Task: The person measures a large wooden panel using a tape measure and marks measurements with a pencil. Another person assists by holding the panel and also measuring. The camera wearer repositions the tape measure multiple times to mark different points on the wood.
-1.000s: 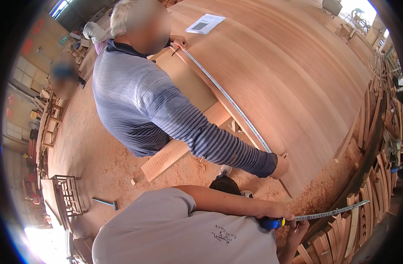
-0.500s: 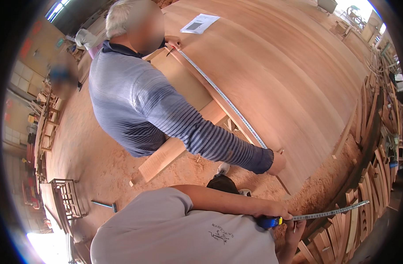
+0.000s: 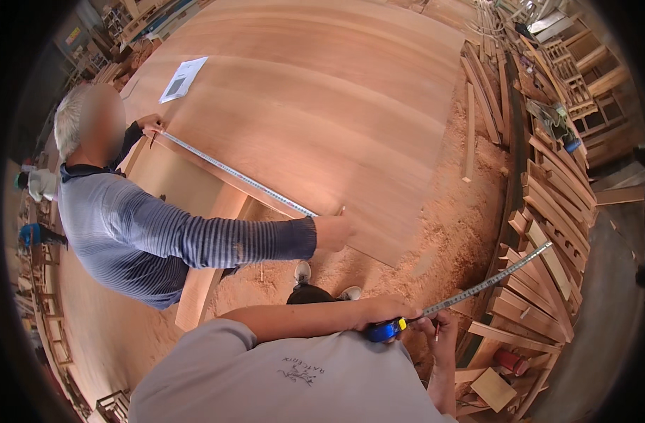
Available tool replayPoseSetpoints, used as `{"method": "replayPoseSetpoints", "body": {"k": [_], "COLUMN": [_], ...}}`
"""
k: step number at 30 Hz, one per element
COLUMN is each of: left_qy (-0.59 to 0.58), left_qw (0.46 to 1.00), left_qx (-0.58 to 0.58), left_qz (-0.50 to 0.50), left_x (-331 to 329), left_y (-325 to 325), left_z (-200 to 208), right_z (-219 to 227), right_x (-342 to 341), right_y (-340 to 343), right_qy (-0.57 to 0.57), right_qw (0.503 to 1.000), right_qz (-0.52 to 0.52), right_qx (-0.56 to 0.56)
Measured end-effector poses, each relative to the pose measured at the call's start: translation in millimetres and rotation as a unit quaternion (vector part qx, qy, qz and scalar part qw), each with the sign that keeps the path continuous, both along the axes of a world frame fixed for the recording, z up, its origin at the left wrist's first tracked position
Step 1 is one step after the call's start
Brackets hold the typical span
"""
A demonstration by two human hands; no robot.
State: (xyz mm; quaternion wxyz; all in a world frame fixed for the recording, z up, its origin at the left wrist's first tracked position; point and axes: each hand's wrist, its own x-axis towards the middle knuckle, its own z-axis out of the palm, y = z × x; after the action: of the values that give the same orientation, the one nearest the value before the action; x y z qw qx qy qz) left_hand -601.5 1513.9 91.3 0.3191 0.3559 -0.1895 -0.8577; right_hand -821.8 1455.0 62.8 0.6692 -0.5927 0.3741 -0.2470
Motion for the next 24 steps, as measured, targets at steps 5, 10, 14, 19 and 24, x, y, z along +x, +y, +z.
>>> {"method": "replayPoseSetpoints", "body": {"k": [5,10,14,19,24], "left_qy": [-0.027,-0.003,0.016,0.002,-0.01], "left_qw": [0.998,1.0,0.999,0.999,0.996], "left_qx": [0.0,-0.031,-0.035,-0.027,-0.025], "left_qz": [-0.048,0.002,-0.038,0.038,0.085], "left_x": [-38,-61,-65,-73,-64], "left_y": [-29,-59,-92,-133,-199], "left_z": [-4,10,-8,-19,-18], "right_z": [4,19,8,2,-9], "right_x": [-30,-38,-46,-42,-31], "right_y": [-12,-29,-68,-128,-208], "right_qy": [0.023,-0.007,0.02,0.055,0.09], "right_qw": [0.999,0.999,0.999,0.995,0.992], "right_qz": [-0.03,-0.052,-0.035,0.012,0.015], "right_qx": [-0.007,-0.01,-0.036,-0.088,-0.085]}}
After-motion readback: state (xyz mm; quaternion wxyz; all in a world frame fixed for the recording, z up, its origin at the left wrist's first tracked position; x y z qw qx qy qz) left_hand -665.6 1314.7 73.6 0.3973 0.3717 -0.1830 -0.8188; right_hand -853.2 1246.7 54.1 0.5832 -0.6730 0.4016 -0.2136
